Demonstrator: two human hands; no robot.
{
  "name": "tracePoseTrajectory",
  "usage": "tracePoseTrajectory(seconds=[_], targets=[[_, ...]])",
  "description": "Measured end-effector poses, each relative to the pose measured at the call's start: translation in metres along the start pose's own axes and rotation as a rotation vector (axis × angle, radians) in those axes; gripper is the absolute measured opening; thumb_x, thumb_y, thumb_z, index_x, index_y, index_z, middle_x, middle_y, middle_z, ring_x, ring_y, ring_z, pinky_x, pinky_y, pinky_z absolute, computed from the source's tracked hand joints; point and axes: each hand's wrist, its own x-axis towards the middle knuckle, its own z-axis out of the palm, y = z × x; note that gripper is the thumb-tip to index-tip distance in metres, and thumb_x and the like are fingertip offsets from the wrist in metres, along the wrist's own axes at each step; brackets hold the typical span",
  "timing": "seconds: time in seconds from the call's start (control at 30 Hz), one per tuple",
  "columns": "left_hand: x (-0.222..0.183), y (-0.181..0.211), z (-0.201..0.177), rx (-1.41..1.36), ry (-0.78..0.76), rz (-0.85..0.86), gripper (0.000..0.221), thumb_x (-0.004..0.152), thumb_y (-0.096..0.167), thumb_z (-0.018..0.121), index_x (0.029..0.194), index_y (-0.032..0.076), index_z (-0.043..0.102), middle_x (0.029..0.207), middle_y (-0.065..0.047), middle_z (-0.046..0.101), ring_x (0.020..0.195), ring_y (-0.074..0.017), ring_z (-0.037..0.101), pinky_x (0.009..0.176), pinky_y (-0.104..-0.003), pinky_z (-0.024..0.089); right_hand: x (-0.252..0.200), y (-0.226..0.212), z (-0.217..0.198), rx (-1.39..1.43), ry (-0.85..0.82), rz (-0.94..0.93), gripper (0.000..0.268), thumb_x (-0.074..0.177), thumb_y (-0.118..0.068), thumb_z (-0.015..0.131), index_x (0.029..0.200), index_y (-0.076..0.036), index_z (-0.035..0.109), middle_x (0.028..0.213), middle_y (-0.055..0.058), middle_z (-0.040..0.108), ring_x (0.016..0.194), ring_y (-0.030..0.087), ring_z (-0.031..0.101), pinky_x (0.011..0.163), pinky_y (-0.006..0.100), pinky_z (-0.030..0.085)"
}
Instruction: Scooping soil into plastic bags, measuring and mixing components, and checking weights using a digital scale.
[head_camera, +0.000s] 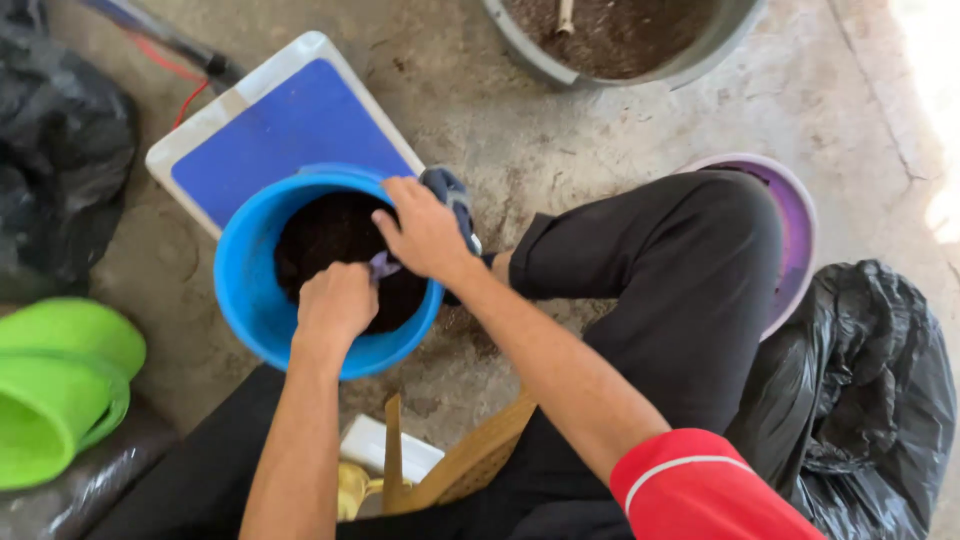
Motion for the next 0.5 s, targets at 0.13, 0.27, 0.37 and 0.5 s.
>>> tracePoseTrajectory(seconds=[0.13,0.27,0.37,0.5], targets=[[-0.041,-0.006,-0.089,-0.05,0.036,-0.084,0.02,0.092,0.026,0.066,0.098,0.014,0.081,0.088,-0.021,0.074,0.083,-0.0424,0.071,0.076,-0.053,0.057,0.009,0.001,-0.011,0.05,-0.02,-0.008,0.036,0.096,-0.022,0.067,0.126,-0.006,0.057,0.121,0.02,0.064,0.112,0.044,0.062,0.09,0.049,0.052],[-0.068,0.014,-0.123,-0.087,0.082,-0.175,0.017,0.086,0.023,0.069,0.095,0.015,0.082,0.092,-0.02,0.074,0.087,-0.0406,0.071,0.078,-0.052,0.056,0.001,-0.001,-0.015,0.034,-0.082,0.016,0.033,0.099,-0.02,0.068,0.126,-0.005,0.056,0.119,0.022,0.064,0.108,0.046,0.062,0.088,0.052,0.051],[-0.021,0.029,-0.042,-0.16,0.113,-0.117,0.02,0.082,0.012,0.068,0.095,0.017,0.083,0.095,-0.02,0.075,0.089,-0.0403,0.072,0.079,-0.051,0.058,0.01,0.008,-0.02,0.004,-0.079,-0.002,0.036,0.101,-0.019,0.067,0.13,-0.003,0.054,0.119,0.023,0.063,0.106,0.048,0.062,0.087,0.053,0.05],[0.015,0.026,0.011,-0.184,0.121,0.015,0.027,0.082,0.006,0.066,0.094,0.022,0.085,0.093,-0.021,0.075,0.089,-0.039,0.073,0.081,-0.05,0.059,0.01,0.009,-0.02,-0.012,-0.105,-0.004,0.037,0.097,-0.017,0.067,0.128,-0.001,0.054,0.116,0.026,0.062,0.101,0.049,0.061,0.082,0.054,0.049]])
